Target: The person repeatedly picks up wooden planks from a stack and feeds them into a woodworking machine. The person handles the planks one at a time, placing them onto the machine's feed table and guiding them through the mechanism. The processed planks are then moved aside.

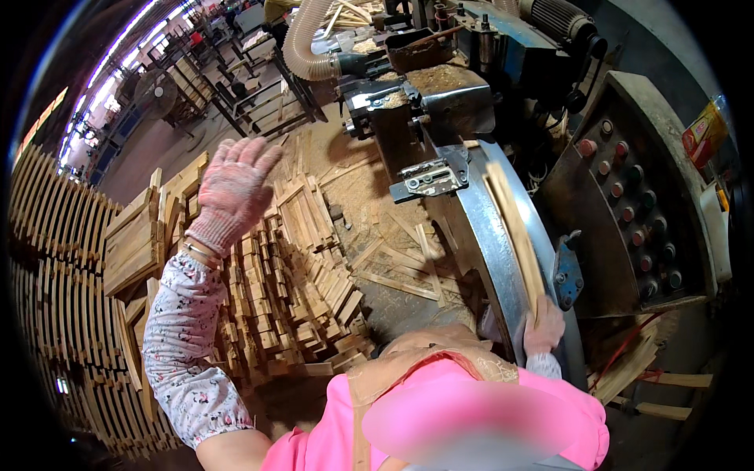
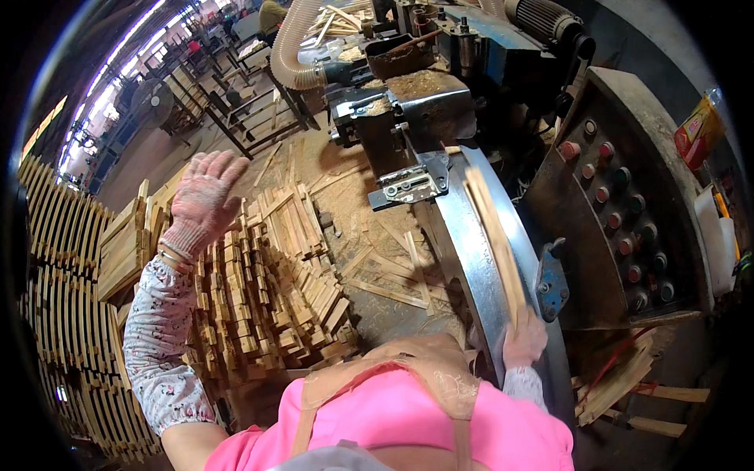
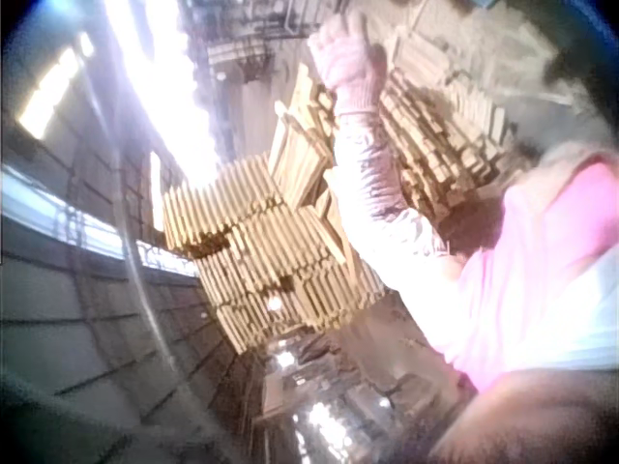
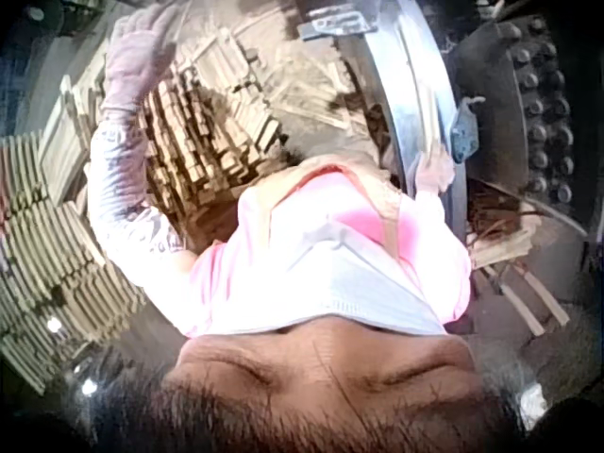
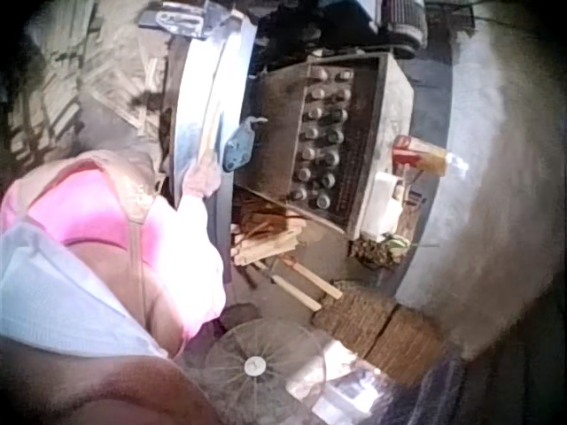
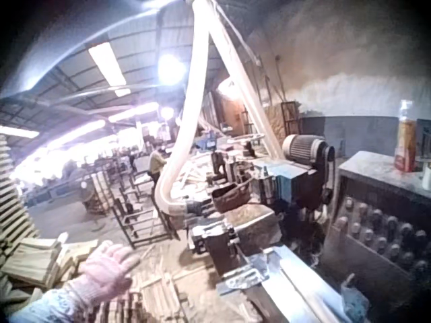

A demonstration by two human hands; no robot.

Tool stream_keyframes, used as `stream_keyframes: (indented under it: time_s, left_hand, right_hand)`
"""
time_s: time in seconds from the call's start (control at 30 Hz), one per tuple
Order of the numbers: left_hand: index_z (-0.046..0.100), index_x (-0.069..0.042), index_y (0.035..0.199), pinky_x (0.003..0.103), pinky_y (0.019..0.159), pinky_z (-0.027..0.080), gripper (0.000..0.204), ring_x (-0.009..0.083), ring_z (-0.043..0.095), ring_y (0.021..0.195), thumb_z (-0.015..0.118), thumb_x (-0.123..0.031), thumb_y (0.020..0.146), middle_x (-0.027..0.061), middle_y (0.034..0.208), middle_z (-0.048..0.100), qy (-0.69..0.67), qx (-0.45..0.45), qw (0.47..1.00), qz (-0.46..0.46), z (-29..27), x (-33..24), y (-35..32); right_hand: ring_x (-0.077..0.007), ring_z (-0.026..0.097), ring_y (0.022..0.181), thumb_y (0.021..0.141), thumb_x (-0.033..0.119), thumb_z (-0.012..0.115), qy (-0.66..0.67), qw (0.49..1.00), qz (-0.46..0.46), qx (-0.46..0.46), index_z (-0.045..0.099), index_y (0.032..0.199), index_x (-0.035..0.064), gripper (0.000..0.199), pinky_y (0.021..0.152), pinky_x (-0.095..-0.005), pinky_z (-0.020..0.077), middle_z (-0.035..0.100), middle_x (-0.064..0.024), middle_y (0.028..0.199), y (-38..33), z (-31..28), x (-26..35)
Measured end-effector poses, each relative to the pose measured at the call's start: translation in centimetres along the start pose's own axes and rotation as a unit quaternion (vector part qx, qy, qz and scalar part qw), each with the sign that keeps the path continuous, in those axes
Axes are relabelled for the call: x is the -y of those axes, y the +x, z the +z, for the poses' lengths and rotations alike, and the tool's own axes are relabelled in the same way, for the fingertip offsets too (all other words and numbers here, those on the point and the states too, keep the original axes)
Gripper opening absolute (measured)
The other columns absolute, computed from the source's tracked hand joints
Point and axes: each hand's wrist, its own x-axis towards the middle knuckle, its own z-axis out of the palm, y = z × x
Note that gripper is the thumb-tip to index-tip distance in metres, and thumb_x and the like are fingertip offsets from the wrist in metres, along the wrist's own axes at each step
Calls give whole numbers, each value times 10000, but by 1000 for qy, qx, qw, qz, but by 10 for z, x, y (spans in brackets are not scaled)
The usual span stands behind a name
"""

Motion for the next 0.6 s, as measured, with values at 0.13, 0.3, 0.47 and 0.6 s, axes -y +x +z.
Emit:
stream_keyframes:
  time_s: [0.13, 0.3, 0.47, 0.6]
  left_hand:
    - [516, -171, 1502, 453, 1234, 338, 660, 332, 456, 1430, 745, -251, 888, 107, 1548, 505, -12, 3, 999, -43, -7, 26, -17]
    - [528, -170, 1485, 428, 1197, 396, 657, 328, 491, 1397, 757, -191, 870, 109, 1529, 529, -13, -7, 994, -111, -6, 76, -35]
    - [516, -208, 1504, 426, 1086, 505, 516, 274, 627, 1265, 639, -236, 1004, 95, 1409, 635, 20, 125, 938, -322, 10, 166, -103]
    - [512, -190, 1501, 480, 1024, 550, 519, 337, 655, 1222, 624, -184, 994, 138, 1372, 656, 23, 254, 868, -426, 48, 211, -193]
  right_hand:
    - [-378, 599, 1207, 930, 338, 709, 45, 996, -12, -79, 559, 1451, 143, 576, 984, -501, 496, 657, -125, 1345, 123, 59, 37]
    - [-359, 590, 1257, 922, 378, 735, 59, 995, 24, -74, 511, 1530, 172, 680, 1091, -490, 462, 647, -132, 1394, 225, 128, 66]
    - [-417, 635, 1124, 913, 217, 734, 118, 992, -7, -40, 498, 1526, 127, 664, 978, -524, 497, 695, -193, 1189, 182, 83, 64]
    - [-409, 617, 1130, 916, 264, 700, -10, 1000, -13, 0, 597, 1421, 116, 536, 954, -533, 501, 661, -151, 1289, 68, 37, 16]
